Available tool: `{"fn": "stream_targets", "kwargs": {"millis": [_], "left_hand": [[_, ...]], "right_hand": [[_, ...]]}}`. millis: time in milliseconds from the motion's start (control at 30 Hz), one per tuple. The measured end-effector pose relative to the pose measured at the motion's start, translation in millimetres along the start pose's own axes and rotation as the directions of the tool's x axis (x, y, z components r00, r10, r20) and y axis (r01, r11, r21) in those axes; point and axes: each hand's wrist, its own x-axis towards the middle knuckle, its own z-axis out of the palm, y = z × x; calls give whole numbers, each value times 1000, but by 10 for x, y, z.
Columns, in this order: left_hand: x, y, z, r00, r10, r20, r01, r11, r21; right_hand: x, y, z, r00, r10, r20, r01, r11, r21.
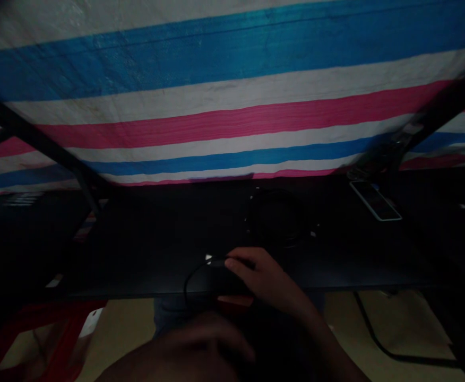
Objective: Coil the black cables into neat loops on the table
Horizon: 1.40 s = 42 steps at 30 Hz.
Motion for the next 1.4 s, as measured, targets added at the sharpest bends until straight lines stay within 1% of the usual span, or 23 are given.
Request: {"fn": "stream_targets", "kwargs": {"millis": [33,100,133,167,233,300,333,467,533,567,667,767,833,867,900,933,1000,1067,1133,1200,1267,1333,1400], "left_hand": [[76,28,-30,996,-20,-91,26,997,67],[241,-12,-52,959,-42,-281,110,967,232],[317,-70,-47,946,-60,-318,158,944,291],[382,-142,-34,944,-109,-311,212,923,320],[472,-295,7,944,-266,-198,317,898,304],[507,-412,45,907,-409,-105,421,866,269],[506,-451,53,892,-443,-89,450,855,259],[407,-510,-79,898,-437,-51,438,879,189],[319,-528,-243,890,-439,-122,452,883,125],[273,-539,-335,875,-444,-193,467,880,91],[166,-582,-569,787,-441,-432,486,874,-6],[154,-647,-637,643,-429,-634,464,877,-122],[185,-717,-594,547,-440,-712,432,877,-210],[200,-759,-560,516,-457,-724,421,872,-250],[209,-802,-523,510,-483,-712,422,862,-282],[209,-845,-489,530,-513,-675,439,847,-300],[180,-908,-428,618,-570,-541,496,817,-294],[131,-919,-372,706,-613,-354,542,790,-287],[97,-869,-302,746,-628,-223,564,773,-292],[108,-773,-211,776,-603,-185,549,791,-271],[164,-667,-118,823,-536,-190,491,838,-240],[235,-586,-56,856,-483,-185,435,866,-246],[285,-543,-50,855,-470,-218,408,870,-276]], "right_hand": [[-13,-29,52,995,-12,101,14,1000,-19],[-25,-74,147,964,-28,265,34,999,-16],[-23,-85,179,950,-26,310,34,999,-18],[-18,-88,197,947,-24,321,32,999,-20],[-9,-67,191,959,-10,283,17,1000,-21],[-23,-25,144,968,15,252,-17,1000,9],[-43,-2,114,966,31,258,-41,999,30],[-169,91,-3,923,113,368,-143,988,56],[-214,146,-56,909,177,378,-203,979,29],[-225,174,-81,910,202,363,-228,973,30],[-213,243,-123,933,177,313,-206,976,65],[-169,303,-52,966,73,247,-97,992,84],[-138,362,50,988,20,151,-44,986,162],[-124,397,99,997,9,80,-27,974,225],[-110,431,137,1000,13,4,-13,959,282],[-98,459,156,997,29,-66,-7,948,319],[-74,473,132,986,75,-149,-28,955,297],[-53,411,53,987,90,-132,-68,984,162],[-36,286,-13,997,67,-38,-67,998,-17],[-23,150,-14,993,38,112,-22,990,-143],[-18,56,47,975,3,220,36,985,-171],[-22,36,118,973,-35,229,70,986,-150],[-33,81,149,989,-67,130,83,989,-121]]}}
